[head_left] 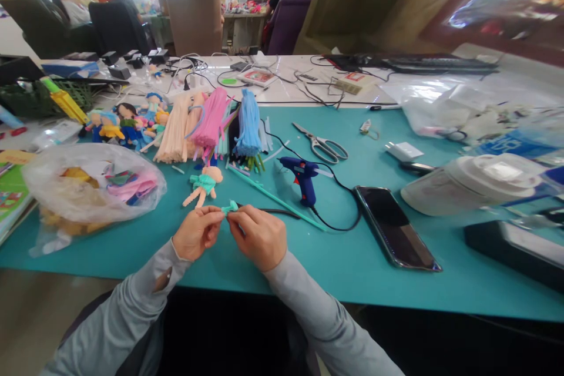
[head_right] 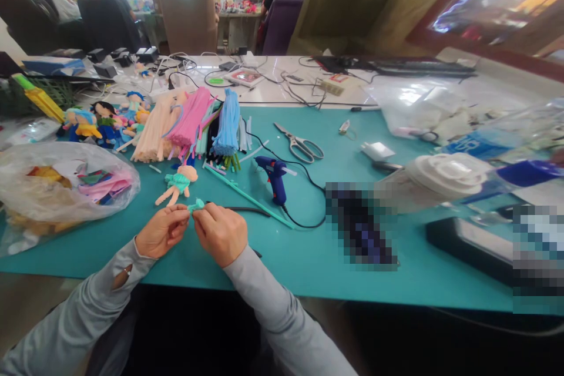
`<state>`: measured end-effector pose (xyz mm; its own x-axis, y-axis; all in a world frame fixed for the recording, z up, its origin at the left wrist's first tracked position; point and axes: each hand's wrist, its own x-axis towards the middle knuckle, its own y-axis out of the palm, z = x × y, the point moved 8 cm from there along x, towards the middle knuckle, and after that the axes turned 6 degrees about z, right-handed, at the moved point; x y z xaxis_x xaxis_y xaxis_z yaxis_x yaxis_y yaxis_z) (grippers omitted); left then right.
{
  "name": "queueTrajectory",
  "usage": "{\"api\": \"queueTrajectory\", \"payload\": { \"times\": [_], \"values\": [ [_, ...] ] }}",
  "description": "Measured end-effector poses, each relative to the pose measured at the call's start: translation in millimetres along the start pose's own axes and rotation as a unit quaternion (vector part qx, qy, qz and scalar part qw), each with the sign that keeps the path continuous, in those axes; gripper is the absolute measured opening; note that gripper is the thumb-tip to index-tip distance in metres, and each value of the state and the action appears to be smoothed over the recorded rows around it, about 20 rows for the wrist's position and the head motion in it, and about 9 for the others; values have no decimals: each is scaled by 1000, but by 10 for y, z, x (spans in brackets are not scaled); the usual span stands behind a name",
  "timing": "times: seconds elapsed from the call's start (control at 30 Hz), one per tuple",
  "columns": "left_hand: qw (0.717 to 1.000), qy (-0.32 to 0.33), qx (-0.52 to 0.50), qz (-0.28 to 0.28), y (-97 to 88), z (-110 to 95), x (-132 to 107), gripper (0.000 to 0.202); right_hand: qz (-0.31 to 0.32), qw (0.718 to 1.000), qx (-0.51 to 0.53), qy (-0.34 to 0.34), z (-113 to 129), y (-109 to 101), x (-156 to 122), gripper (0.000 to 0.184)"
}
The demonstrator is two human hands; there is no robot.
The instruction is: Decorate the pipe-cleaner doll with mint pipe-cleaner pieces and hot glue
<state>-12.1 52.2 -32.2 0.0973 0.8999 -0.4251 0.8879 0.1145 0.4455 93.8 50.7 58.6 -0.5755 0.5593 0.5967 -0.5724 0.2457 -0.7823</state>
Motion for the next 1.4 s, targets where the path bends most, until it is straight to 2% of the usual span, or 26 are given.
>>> {"api": "queueTrajectory", "payload": {
  "times": [0.1, 0.2, 0.3, 0.37, 0.43, 0.5, 0.63, 0.7, 0.77, 0.9, 1.03, 1.23, 1.4],
  "values": [
    [1000, 8, -3, -3, -10, -24, -4, 35, -1, 999, 45, 16, -26, -20, -2, 24],
    [1000, 17, -1, -10, -32, -56, -21, 35, -1, 989, 138, 56, -120, -66, -14, 16],
    [999, 25, 17, -13, -56, -65, -41, 34, 5, 970, 212, 115, -300, -124, -33, 14],
    [998, 41, 46, -25, -84, -74, -57, 33, 17, 964, 216, 155, -458, -157, -42, 12],
    [992, 72, 91, -45, -110, -107, -79, 30, 40, 967, 168, 189, -634, -179, -41, 11],
    [981, 117, 144, -60, -108, -169, -111, 24, 80, 970, 77, 215, -803, -163, -27, 13],
    [952, 201, 217, -79, -69, -306, -183, 14, 198, 945, -68, 252, -1080, 20, -1, 15],
    [948, 212, 226, -80, -63, -327, -195, 11, 239, 931, -91, 262, -1157, 123, 3, 14],
    [949, 206, 224, -76, -67, -320, -190, 11, 255, 925, -95, 265, -1188, 188, 12, 12],
    [952, 200, 213, -90, -108, -312, -194, 10, 252, 928, -90, 258, -1170, 200, 19, 12],
    [952, 206, 207, -93, -122, -323, -213, 11, 229, 941, -71, 241, -1107, 114, -21, 14],
    [944, 236, 209, -93, -161, -383, -250, 10, 91, 980, 69, 164, -870, -231, -127, 20],
    [948, 231, 210, -62, -161, -385, -253, 10, 64, 976, 147, 146, -736, -475, -268, 14]
  ]
}}
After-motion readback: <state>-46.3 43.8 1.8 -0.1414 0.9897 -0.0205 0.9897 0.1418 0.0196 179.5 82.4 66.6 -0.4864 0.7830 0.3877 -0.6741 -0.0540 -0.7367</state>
